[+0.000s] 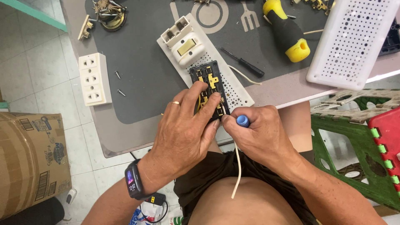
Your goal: The person uses a screwdriver to tighten screws on the internal metal contacts of a disassembled electrical outlet. They then connect a yellow wire to a terminal and secure it with the screwdriver.
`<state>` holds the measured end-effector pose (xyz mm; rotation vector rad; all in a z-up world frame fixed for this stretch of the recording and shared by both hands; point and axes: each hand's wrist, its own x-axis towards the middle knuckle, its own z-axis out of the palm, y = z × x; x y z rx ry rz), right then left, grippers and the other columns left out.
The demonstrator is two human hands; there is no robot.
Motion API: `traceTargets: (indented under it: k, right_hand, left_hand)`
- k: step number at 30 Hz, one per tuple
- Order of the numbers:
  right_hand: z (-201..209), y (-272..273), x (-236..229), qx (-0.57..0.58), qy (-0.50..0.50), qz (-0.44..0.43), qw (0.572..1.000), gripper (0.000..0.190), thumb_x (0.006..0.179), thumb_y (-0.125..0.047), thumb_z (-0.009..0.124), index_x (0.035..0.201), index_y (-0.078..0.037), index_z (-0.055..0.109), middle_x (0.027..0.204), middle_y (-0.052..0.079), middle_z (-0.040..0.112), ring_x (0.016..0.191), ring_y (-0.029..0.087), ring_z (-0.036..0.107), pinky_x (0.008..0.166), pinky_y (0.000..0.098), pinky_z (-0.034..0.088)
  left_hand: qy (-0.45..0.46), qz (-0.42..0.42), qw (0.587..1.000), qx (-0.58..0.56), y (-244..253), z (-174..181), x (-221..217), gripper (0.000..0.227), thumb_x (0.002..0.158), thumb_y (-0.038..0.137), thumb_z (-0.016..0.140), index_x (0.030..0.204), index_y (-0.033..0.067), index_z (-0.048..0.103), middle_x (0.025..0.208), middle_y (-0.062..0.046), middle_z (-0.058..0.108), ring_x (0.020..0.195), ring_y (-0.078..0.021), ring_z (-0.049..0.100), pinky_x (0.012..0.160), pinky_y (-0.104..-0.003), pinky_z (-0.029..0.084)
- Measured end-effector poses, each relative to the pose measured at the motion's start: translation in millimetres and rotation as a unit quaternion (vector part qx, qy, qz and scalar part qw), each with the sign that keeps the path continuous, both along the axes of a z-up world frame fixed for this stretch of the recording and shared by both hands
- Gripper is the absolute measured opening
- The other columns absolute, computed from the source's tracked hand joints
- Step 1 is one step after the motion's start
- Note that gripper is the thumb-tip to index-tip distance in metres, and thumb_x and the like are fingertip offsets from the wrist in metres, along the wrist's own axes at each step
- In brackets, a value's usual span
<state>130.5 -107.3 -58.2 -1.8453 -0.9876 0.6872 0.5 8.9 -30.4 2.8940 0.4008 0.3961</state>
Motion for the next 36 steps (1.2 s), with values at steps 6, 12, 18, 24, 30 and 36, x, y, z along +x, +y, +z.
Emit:
traceTargets:
  k: [6, 12, 18, 24, 30, 36]
  right_hand:
    - [1.5, -1.6, 4.1, -0.038, 0.000, -0.006, 0.999, 0.046, 0.087, -0.016, 0.064, 0.049, -0.012, 0.039, 0.049, -0.004, 0.025, 0.047, 0.008, 0.024, 0.043, 0.0283, 0.020]
    - [10.1, -1.7, 17.5, -0.057, -0.049, 0.031, 0.997, 0.044, 0.087, -0.016, 0.063, 0.047, -0.010, 0.046, 0.044, -0.002, 0.030, 0.044, 0.009, 0.027, 0.041, 0.0300, 0.024]
    - [10.7, -0.4, 40.9, -0.042, -0.179, 0.094, 0.979, 0.043, 0.092, -0.016, 0.063, 0.051, -0.011, 0.054, 0.040, 0.000, 0.040, 0.037, 0.012, 0.032, 0.037, 0.0329, 0.028]
    - [23.2, 16.4, 60.8, -0.142, -0.211, 0.159, 0.954, 0.038, 0.096, -0.022, 0.063, 0.060, -0.011, 0.064, 0.041, -0.002, 0.053, 0.033, 0.011, 0.044, 0.035, 0.0293, 0.039]
    - [17.5, 28.7, 76.5, -0.100, -0.349, 0.216, 0.907, 0.033, 0.094, -0.024, 0.066, 0.064, -0.013, 0.058, 0.046, 0.004, 0.054, 0.040, 0.025, 0.049, 0.041, 0.0415, 0.037]
    - [16.8, 45.9, 91.2, 0.007, -0.431, 0.319, 0.844, 0.010, 0.076, -0.013, 0.066, 0.072, -0.015, 0.058, 0.060, 0.000, 0.060, 0.041, 0.030, 0.046, 0.037, 0.0442, 0.031]
  left_hand:
    - [0.000, 0.023, 0.997, -0.071, -2.8, -10.7, -2.8, 0.052, 0.085, 0.009, 0.062, 0.134, 0.0114, 0.046, 0.138, -0.018, 0.040, 0.110, -0.0402, 0.049, 0.087, -0.051, 0.046]
    - [-0.012, 0.027, 0.998, -0.049, -3.6, -9.7, -2.6, 0.054, 0.084, 0.021, 0.069, 0.133, 0.0128, 0.048, 0.136, -0.018, 0.043, 0.113, -0.0398, 0.048, 0.083, -0.051, 0.047]
    - [-0.073, 0.055, 0.996, 0.011, -6.4, -20.2, 7.9, 0.045, 0.088, 0.041, 0.077, 0.119, 0.0140, 0.059, 0.128, -0.016, 0.049, 0.114, -0.0360, 0.055, 0.085, -0.046, 0.051]
    - [-0.138, 0.053, 0.987, -0.061, -8.6, -21.7, 13.7, 0.032, 0.087, 0.012, 0.079, 0.113, 0.0065, 0.061, 0.122, -0.020, 0.049, 0.111, -0.0386, 0.057, 0.094, -0.048, 0.051]
    - [-0.184, 0.060, 0.975, -0.109, -8.6, -21.6, 17.2, 0.033, 0.077, 0.003, 0.078, 0.106, 0.0028, 0.062, 0.117, -0.022, 0.049, 0.106, -0.0401, 0.056, 0.095, -0.050, 0.051]
    - [-0.233, 0.034, 0.964, -0.120, -2.9, -29.2, 14.0, 0.034, 0.077, -0.003, 0.070, 0.108, -0.0005, 0.058, 0.114, -0.025, 0.052, 0.105, -0.0434, 0.058, 0.096, -0.053, 0.055]
